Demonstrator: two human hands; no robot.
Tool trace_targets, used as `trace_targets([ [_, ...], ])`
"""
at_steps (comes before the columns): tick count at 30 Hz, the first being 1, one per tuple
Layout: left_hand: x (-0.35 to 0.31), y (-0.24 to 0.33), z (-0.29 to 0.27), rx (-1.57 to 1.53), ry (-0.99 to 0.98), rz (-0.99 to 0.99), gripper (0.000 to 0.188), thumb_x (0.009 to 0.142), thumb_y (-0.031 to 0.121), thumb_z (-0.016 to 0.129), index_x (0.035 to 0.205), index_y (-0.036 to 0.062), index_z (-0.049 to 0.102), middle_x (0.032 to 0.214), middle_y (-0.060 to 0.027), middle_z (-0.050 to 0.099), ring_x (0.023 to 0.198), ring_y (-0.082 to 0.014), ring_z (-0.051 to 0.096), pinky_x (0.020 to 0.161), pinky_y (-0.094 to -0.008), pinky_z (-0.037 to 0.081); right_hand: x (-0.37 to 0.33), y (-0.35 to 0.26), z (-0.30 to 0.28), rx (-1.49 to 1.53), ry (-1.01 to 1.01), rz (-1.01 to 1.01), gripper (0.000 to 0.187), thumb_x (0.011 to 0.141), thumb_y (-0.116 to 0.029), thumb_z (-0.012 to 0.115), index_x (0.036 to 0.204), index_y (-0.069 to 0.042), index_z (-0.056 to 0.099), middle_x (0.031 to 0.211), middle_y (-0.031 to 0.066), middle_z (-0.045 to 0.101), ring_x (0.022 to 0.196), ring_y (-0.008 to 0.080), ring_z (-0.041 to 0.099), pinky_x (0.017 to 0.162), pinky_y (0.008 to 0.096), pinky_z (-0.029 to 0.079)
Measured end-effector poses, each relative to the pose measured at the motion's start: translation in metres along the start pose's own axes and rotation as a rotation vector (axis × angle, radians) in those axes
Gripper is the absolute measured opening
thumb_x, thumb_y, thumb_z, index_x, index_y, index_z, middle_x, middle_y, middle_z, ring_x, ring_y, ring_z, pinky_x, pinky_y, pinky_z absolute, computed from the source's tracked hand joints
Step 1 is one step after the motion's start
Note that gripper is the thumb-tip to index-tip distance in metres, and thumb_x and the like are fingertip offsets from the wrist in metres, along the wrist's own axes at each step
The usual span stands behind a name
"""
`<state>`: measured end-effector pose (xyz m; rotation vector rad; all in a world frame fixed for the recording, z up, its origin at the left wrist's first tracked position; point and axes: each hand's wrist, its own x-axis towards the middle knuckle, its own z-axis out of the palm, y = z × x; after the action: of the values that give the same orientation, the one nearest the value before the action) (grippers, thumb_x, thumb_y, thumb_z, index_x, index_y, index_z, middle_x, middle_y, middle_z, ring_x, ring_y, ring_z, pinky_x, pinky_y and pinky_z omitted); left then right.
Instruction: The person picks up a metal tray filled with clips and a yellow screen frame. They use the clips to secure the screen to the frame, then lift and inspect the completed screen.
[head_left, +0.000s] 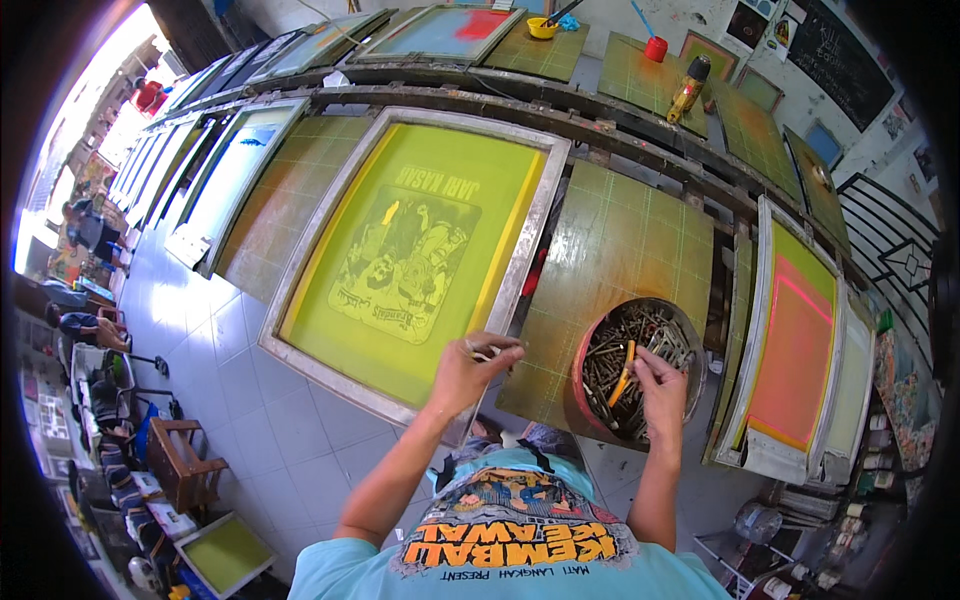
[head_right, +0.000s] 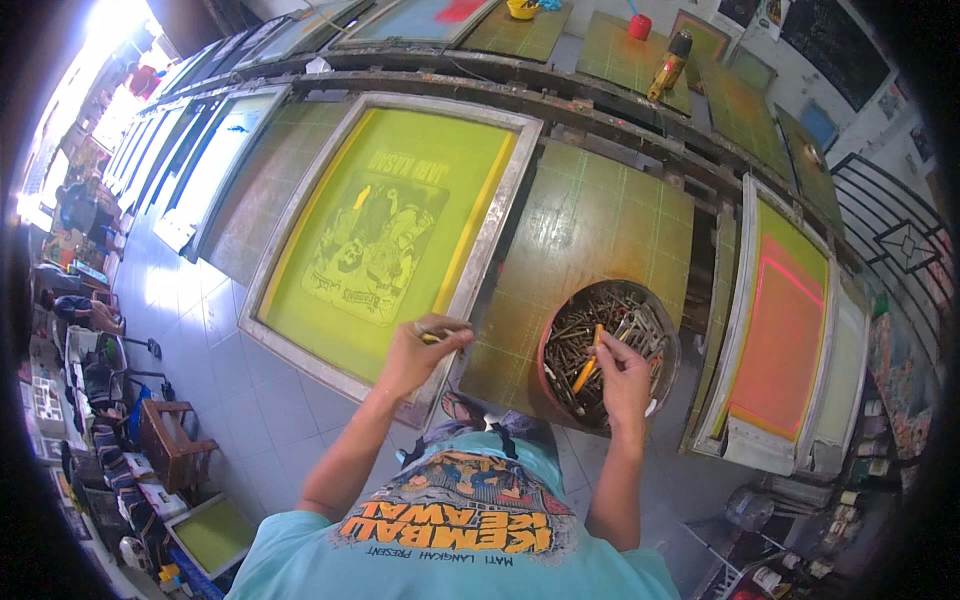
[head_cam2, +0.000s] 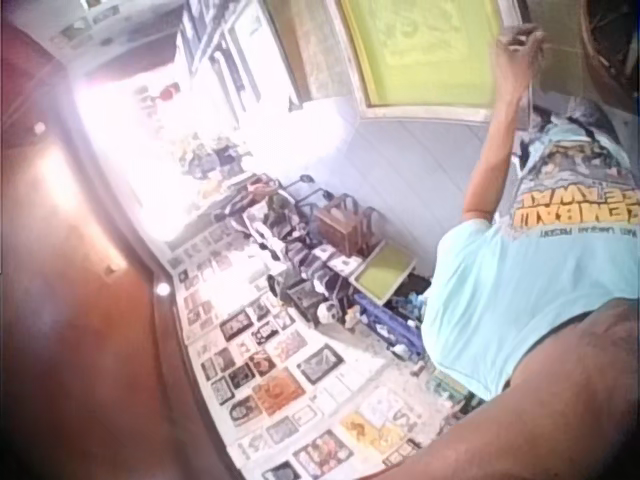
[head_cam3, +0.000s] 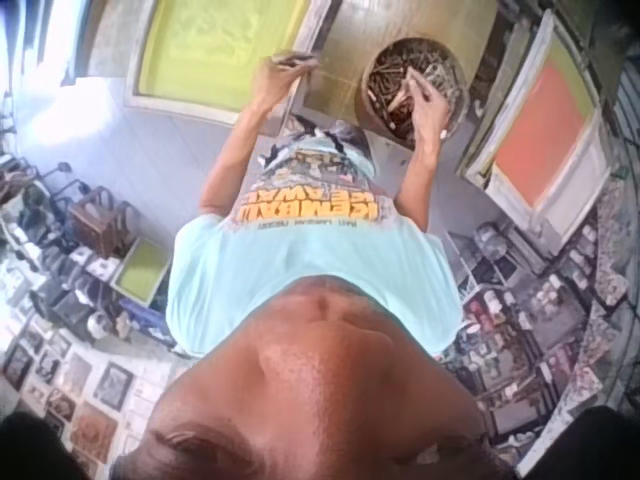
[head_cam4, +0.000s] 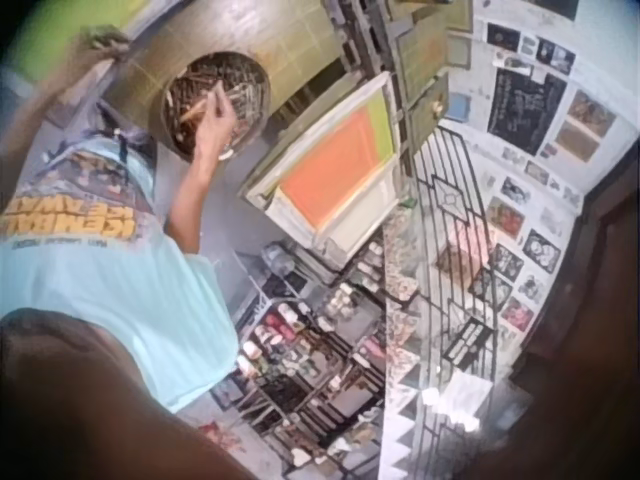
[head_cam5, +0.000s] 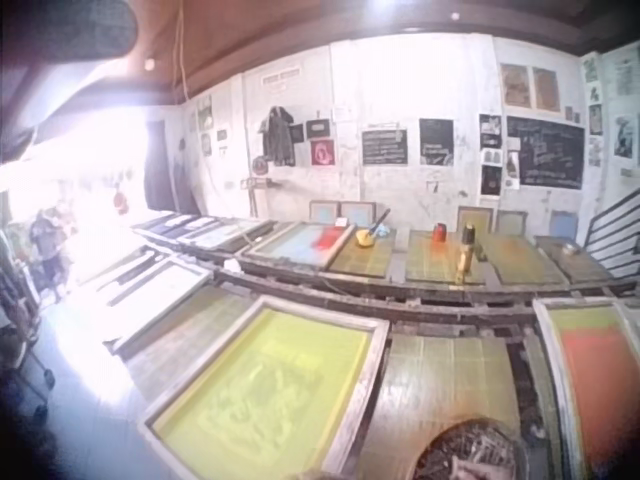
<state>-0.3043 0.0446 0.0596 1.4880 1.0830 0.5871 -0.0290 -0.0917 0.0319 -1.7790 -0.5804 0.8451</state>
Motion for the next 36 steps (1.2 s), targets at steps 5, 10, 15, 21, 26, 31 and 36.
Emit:
trace_targets([
  [5, 0.030, 0.037, -0.043, 0.269, 0.212, 0.041, 0.026, 0.086, 0.021, 0.076, 0.100, -0.0001, 0.073, 0.068, -0.0041, 0.067, 0.061, -0.0103, 0.060, 0.059, -0.0240, 0.046, 0.016, 0.007, -0.010, -0.155, 0.222, -0.231, 0.013, 0.088, -0.008, 0.071, 0.094, 0.001, 0.065, 0.079, 0.0046, 0.067, 0.071, 0.0103, 0.063, 0.065, 0.0238, 0.049],
  [10, 0.053, 0.030, -0.056, -0.161, 0.280, 0.063, 0.028, 0.090, 0.017, 0.071, 0.105, -0.0061, 0.066, 0.082, -0.0094, 0.073, 0.072, -0.0126, 0.070, 0.059, -0.0217, 0.048, 0.042, -0.027, 0.002, 0.091, 0.150, -0.014, 0.013, 0.091, -0.007, 0.067, 0.101, -0.001, 0.061, 0.077, 0.0052, 0.067, 0.058, 0.0096, 0.060, 0.049, 0.0242, 0.044],
  [15, 0.063, 0.024, -0.063, -0.254, 0.366, -0.015, 0.027, 0.091, 0.016, 0.071, 0.105, -0.0065, 0.067, 0.090, -0.0114, 0.075, 0.077, -0.0160, 0.073, 0.060, -0.0234, 0.050, 0.097, -0.037, 0.017, 0.177, -0.030, -0.039, 0.018, 0.093, -0.007, 0.064, 0.109, 0.002, 0.064, 0.090, 0.0099, 0.071, 0.070, 0.0136, 0.066, 0.057, 0.0255, 0.051],
  [21, 0.031, -0.017, -0.068, -0.258, 0.581, -0.120, 0.027, 0.090, 0.018, 0.072, 0.100, -0.0073, 0.068, 0.090, -0.0127, 0.074, 0.076, -0.0172, 0.072, 0.062, -0.0252, 0.051, 0.192, -0.072, 0.107, -0.037, -0.394, -0.227, 0.025, 0.095, -0.012, 0.063, 0.114, 0.004, 0.067, 0.097, 0.0106, 0.073, 0.077, 0.0150, 0.069, 0.061, 0.0264, 0.054],
  [26, -0.032, -0.075, -0.089, -0.131, 0.954, -0.098, 0.019, 0.090, 0.011, 0.071, 0.097, -0.0071, 0.069, 0.086, -0.0108, 0.072, 0.074, -0.0150, 0.068, 0.064, -0.0252, 0.052, 0.260, -0.118, 0.247, -0.282, -0.524, -0.635, 0.022, 0.089, -0.016, 0.069, 0.102, 0.002, 0.073, 0.084, 0.0115, 0.074, 0.071, 0.0161, 0.072, 0.062, 0.0277, 0.053],
  [31, -0.050, -0.104, -0.084, -0.120, 1.187, -0.102, 0.013, 0.090, 0.004, 0.069, 0.097, -0.0075, 0.069, 0.083, -0.0088, 0.069, 0.072, -0.0135, 0.065, 0.065, -0.0250, 0.052, 0.346, -0.135, 0.401, 0.042, -0.640, -0.475, 0.022, 0.088, -0.013, 0.073, 0.107, -0.002, 0.068, 0.089, 0.0071, 0.072, 0.070, 0.0145, 0.068, 0.062, 0.0268, 0.054],
  [36, -0.049, -0.114, -0.092, 0.385, 1.414, -0.115, 0.011, 0.090, 0.001, 0.067, 0.099, -0.0050, 0.070, 0.088, -0.0125, 0.069, 0.081, -0.0212, 0.066, 0.070, -0.0302, 0.052, 0.407, -0.170, 0.514, 0.270, -0.615, -0.168, 0.024, 0.089, -0.013, 0.073, 0.107, 0.000, 0.066, 0.090, 0.0122, 0.071, 0.074, 0.0201, 0.070, 0.060, 0.0306, 0.059],
])
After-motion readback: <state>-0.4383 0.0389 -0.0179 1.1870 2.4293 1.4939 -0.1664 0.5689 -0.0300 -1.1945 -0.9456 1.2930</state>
